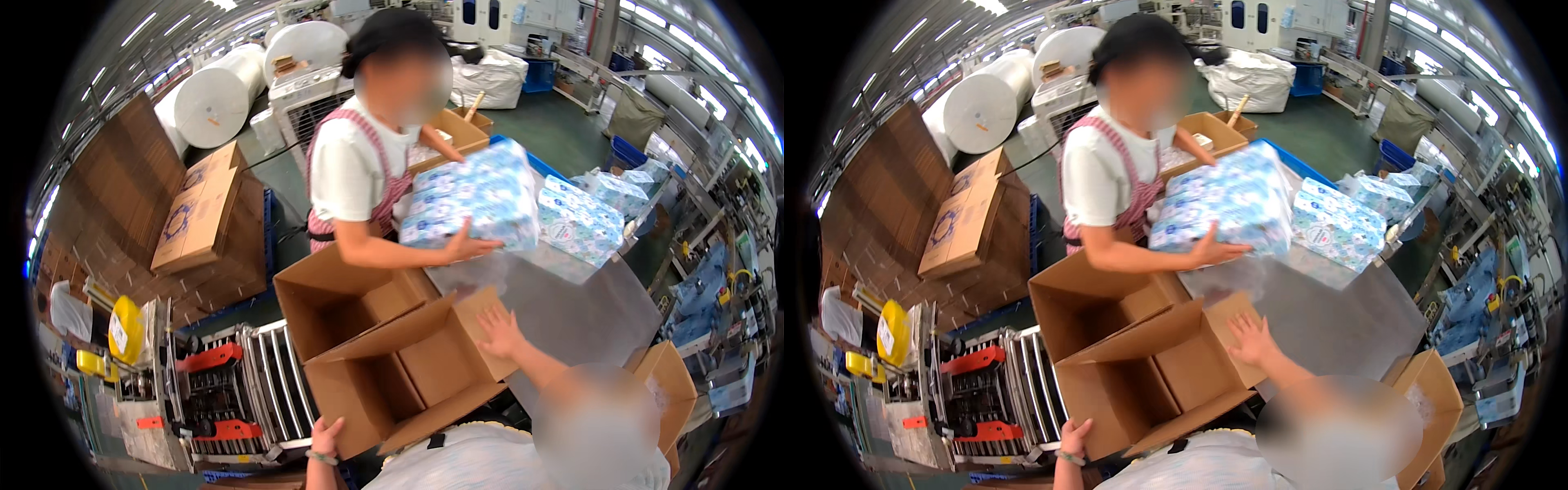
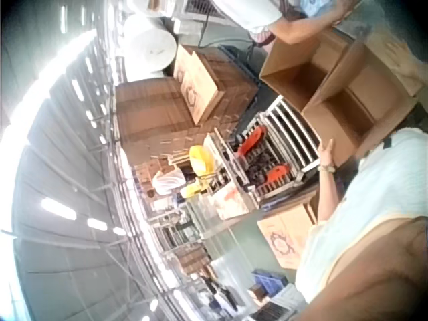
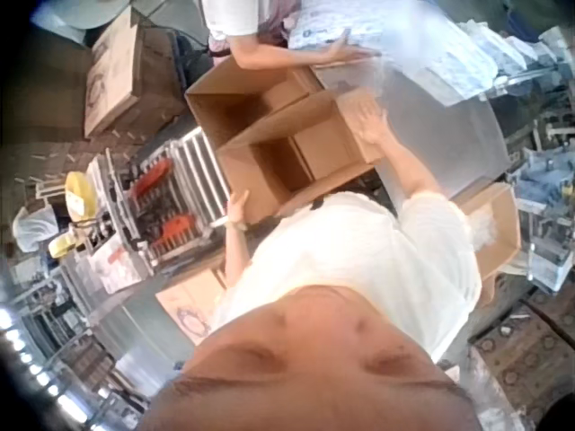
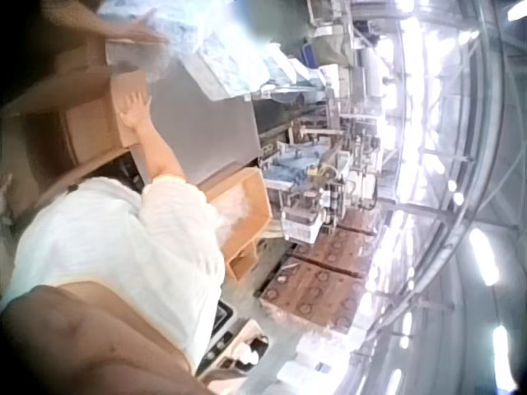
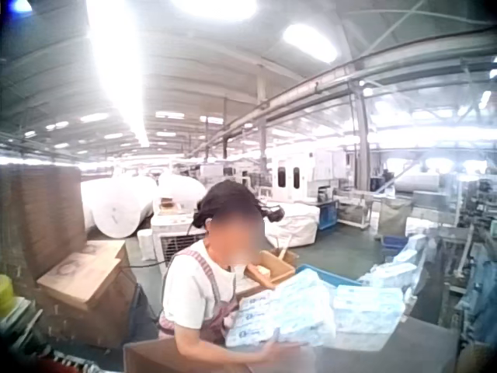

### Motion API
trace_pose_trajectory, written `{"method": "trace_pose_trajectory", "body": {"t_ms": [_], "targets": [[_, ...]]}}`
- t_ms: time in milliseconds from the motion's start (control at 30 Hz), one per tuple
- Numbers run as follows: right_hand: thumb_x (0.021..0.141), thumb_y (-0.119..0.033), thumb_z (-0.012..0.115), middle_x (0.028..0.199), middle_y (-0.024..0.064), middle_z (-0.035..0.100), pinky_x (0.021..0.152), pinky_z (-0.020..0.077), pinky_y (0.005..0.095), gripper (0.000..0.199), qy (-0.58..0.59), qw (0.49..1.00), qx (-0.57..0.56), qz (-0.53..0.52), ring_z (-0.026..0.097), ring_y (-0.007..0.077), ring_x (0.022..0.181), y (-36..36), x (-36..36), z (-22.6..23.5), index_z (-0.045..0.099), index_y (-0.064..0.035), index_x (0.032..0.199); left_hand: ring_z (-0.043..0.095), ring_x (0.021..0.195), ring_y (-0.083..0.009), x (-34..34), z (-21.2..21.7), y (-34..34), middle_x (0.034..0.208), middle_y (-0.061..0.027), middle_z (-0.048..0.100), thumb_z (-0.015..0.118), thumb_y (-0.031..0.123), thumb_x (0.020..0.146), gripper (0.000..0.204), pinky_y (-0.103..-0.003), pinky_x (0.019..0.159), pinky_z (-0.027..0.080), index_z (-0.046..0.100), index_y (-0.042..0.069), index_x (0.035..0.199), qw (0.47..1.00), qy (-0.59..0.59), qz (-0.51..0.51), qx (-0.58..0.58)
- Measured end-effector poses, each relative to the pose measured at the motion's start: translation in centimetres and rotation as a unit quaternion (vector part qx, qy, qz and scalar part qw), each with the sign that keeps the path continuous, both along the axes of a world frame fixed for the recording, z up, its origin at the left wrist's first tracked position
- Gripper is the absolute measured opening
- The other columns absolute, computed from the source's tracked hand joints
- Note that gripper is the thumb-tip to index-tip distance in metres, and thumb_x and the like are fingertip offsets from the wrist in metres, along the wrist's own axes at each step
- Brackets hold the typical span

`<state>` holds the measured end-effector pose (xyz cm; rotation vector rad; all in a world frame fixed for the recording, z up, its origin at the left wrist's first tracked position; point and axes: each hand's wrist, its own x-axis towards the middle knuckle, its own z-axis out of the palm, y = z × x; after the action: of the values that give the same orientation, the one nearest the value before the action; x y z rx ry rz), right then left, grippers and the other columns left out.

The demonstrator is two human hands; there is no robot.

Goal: The person picks up tissue bundles from a metal table, packs them into cardboard boxes, closes the box flaps, and pushes the boxes through a taping machine on a conveyor line.

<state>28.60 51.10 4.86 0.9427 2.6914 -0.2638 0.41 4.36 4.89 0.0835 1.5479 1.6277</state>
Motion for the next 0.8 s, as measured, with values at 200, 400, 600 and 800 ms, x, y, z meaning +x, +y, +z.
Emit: {"method": "trace_pose_trajectory", "body": {"t_ms": [200,400,600,800], "targets": [[0.098,-0.057,0.048,0.160,0.0165,0.034,0.121,0.0101,0.0656,0.071,0.104,0.984,-0.145,-0.022,0.025,0.0314,0.151,3.5,-0.1,0.3,0.039,-0.0128,0.153,0.068,0.072,-0.0205,-2.9,-12.8,-4.3,0.085,-0.0094,0.072,0.084,0.033,0.083,0.056,-0.031,0.072,0.055,0.063,-0.009,0.114,0.893,0.208,0.008,-0.399],[0.084,-0.026,0.070,0.107,0.0185,0.066,0.093,0.0461,0.0499,0.031,0.343,0.909,0.202,-0.126,0.060,0.0393,0.104,24.1,6.5,8.2,0.070,-0.0014,0.103,0.045,0.128,-0.0473,1.5,1.9,3.5,0.140,-0.0300,0.048,0.081,0.036,0.078,0.084,-0.056,0.110,0.036,0.046,-0.002,0.143,0.633,0.627,-0.033,-0.453],[0.080,-0.024,0.073,0.105,0.0159,0.067,0.093,0.0504,0.0471,0.036,0.159,0.929,0.250,-0.223,0.062,0.0357,0.108,41.2,10.5,10.1,0.069,-0.0017,0.107,0.046,0.128,-0.0458,3.7,10.0,15.0,0.139,-0.0288,0.048,0.074,0.017,0.084,0.057,-0.053,0.109,0.038,0.052,0.000,0.135,0.608,0.756,-0.118,-0.210],[0.069,-0.030,0.079,0.113,0.0162,0.067,0.096,0.0521,0.0464,0.066,0.121,0.953,0.163,-0.227,0.064,0.0364,0.110,45.5,9.0,9.1,0.059,-0.0058,0.127,0.050,0.126,-0.0420,8.2,11.7,21.3,0.139,-0.0221,0.051,0.073,0.011,0.086,0.044,-0.049,0.108,0.041,0.061,0.007,0.127,0.639,0.716,-0.168,-0.225]]}}
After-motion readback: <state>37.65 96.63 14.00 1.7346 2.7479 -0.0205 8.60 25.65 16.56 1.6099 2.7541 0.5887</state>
